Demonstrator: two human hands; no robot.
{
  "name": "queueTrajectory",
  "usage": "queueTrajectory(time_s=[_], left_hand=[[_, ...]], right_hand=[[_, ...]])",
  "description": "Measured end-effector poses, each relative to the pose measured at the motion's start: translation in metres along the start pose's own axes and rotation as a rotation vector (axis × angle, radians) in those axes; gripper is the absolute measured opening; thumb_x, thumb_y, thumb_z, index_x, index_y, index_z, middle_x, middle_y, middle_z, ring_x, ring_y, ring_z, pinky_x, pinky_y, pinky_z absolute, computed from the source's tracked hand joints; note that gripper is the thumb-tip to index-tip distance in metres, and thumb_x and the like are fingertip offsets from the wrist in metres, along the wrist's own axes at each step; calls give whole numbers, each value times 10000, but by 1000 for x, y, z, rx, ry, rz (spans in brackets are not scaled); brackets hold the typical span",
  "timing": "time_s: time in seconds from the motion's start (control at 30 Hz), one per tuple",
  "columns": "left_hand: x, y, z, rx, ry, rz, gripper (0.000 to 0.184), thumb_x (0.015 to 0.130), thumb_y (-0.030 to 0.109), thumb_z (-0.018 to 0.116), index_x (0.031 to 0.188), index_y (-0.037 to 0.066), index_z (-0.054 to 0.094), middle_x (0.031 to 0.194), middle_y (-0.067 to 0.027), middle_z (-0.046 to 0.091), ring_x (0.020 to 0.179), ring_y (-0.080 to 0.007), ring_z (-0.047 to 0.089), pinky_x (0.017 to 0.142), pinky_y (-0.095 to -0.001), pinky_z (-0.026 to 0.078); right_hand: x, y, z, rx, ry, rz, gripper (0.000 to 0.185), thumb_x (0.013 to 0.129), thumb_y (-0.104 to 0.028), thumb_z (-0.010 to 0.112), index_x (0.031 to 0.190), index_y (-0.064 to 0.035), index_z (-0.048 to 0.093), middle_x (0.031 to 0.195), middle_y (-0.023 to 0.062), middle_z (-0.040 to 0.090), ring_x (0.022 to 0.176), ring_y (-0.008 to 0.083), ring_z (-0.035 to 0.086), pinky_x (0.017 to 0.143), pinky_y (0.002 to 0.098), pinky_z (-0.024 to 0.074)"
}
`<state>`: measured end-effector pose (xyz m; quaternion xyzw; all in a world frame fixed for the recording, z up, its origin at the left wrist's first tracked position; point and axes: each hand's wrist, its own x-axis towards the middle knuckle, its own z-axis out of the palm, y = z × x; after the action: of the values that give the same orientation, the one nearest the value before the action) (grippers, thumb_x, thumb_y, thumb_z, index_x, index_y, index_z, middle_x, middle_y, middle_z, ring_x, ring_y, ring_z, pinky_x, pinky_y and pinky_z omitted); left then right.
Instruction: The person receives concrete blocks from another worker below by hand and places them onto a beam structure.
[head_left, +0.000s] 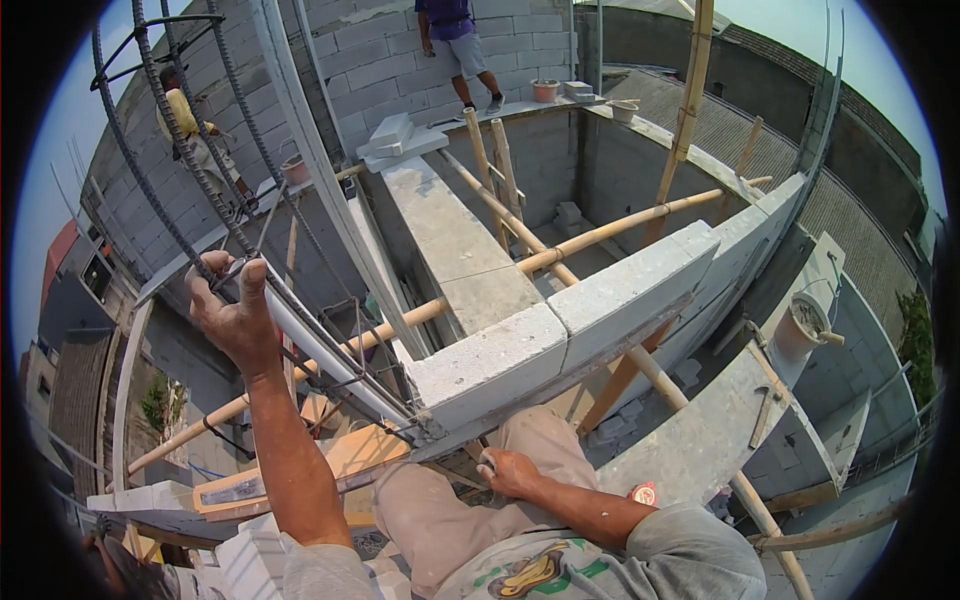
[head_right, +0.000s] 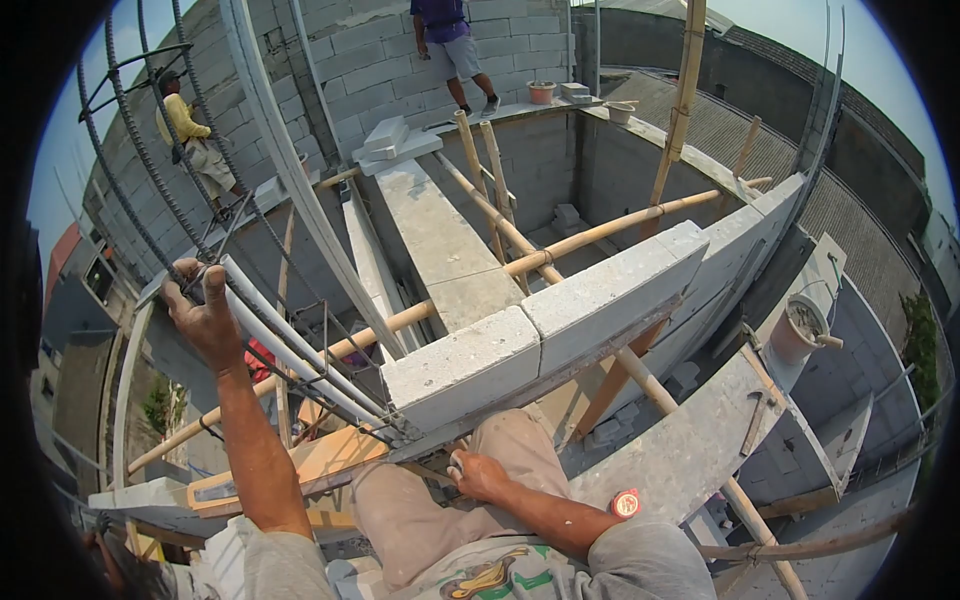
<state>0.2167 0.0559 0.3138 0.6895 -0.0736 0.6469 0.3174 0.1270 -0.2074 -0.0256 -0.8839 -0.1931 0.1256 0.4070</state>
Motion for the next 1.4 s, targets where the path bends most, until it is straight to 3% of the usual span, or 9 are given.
queueTrajectory(time_s=[0.27, 0.53, 0.63, 0.73, 1.13, 1.33, 1.4], left_hand=[[-4, -8, -1, -47, -21, -66, 543, 740, 498, 717, 952, 41, 517, 898, -30, 464, 865, -157, 455, 786, -306, 386], [-1, -21, 0, -257, -58, -138, 402, 823, 352, 689, 992, 40, 500, 887, -7, 473, 818, -107, 460, 778, -236, 371], [0, -19, 0, -162, -54, -97, 384, 828, 322, 690, 1003, 39, 497, 904, -6, 476, 832, -101, 462, 764, -234, 378], [-4, -22, 3, -263, -89, -132, 407, 819, 330, 699, 1010, 35, 493, 887, 1, 459, 823, -102, 458, 778, -240, 381], [-3, -12, 2, -162, -13, -52, 519, 732, 457, 742, 943, 56, 490, 869, 5, 422, 783, -111, 423, 721, -241, 372], [-3, -10, 1, -161, -21, -129, 545, 702, 502, 749, 915, 67, 500, 862, 8, 418, 767, -112, 414, 696, -246, 370], [-2, -11, -1, -135, -51, -79, 486, 756, 430, 727, 949, 55, 485, 881, 7, 419, 781, -98, 409, 715, -230, 363]], right_hand=[[2, 4, 3, -15, 5, -21, 219, 829, -246, 563, 927, -51, 543, 875, 202, 615, 840, 388, 586, 740, 452, 453], [-3, -7, -5, 13, -1, 20, 227, 843, -221, 541, 950, -23, 518, 861, 223, 611, 837, 400, 590, 739, 485, 452], [-4, -8, -6, 10, 7, 4, 232, 842, -217, 540, 959, -19, 513, 867, 222, 612, 840, 401, 590, 734, 484, 455], [-4, -3, -3, 11, 61, -50, 231, 842, -214, 540, 961, -18, 512, 855, 221, 614, 829, 403, 590, 724, 481, 457], [-3, -10, -9, -20, -2, -12, 222, 840, -239, 553, 944, -45, 528, 867, 216, 616, 831, 397, 592, 728, 471, 458], [-1, -7, -5, -21, -11, -17, 217, 837, -235, 559, 936, -45, 528, 884, 210, 615, 837, 394, 591, 730, 470, 456], [-1, -10, -8, -17, -3, -20, 216, 836, -235, 562, 932, -45, 529, 868, 209, 616, 828, 395, 592, 724, 470, 455]])
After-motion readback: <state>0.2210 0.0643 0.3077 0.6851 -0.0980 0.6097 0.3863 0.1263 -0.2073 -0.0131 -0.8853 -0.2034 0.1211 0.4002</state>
